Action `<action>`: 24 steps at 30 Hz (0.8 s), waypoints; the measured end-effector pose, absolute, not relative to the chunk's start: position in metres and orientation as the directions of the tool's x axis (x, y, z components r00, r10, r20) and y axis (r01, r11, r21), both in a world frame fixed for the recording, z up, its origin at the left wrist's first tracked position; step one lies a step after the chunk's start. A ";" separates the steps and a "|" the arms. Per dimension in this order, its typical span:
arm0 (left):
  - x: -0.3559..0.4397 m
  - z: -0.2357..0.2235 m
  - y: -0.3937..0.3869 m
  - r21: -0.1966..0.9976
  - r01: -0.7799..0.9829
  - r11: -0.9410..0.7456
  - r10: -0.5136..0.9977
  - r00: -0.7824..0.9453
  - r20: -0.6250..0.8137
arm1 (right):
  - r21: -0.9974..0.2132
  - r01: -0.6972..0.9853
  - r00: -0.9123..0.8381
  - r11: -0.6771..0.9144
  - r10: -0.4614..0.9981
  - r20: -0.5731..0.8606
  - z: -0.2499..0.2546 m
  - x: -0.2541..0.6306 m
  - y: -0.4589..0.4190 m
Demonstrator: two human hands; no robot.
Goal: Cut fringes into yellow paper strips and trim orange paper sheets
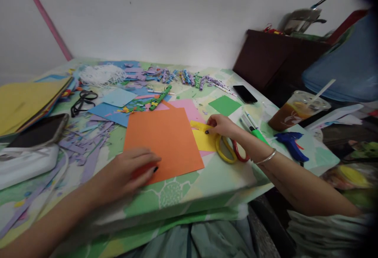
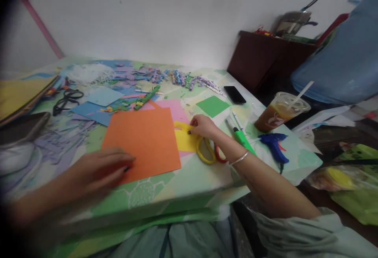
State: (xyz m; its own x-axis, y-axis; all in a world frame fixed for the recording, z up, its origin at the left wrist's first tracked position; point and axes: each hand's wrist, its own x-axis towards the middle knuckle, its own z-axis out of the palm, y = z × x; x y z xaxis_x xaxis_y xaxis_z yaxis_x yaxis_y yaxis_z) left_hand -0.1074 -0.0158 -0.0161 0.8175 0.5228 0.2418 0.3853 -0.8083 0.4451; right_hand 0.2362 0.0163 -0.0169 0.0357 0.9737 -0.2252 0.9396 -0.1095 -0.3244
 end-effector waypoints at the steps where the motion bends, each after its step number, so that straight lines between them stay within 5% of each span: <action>1: -0.100 -0.015 -0.007 0.501 0.386 -0.775 0.541 0.815 0.209 | -0.346 0.931 0.034 -0.114 0.973 -0.227 -0.017 0.236 0.016; 10: -0.066 -0.028 0.046 0.781 0.417 -0.464 0.730 0.680 0.071 | -0.625 0.780 0.004 -0.028 0.999 -0.041 -0.001 0.231 -0.006; 15: -0.070 -0.032 0.043 0.839 0.390 -0.379 0.730 0.683 0.013 | -0.804 0.590 -0.212 0.076 0.975 -0.063 0.016 0.213 -0.048; 19: -0.068 -0.028 0.041 0.818 0.403 -0.409 0.690 0.723 -0.011 | -0.842 0.535 -0.372 0.073 0.915 -0.158 0.008 0.188 -0.066; 24: -0.070 -0.027 0.040 0.809 0.367 -0.459 0.602 0.799 -0.021 | -0.782 0.618 -0.318 0.084 0.936 -0.151 -0.010 0.171 -0.069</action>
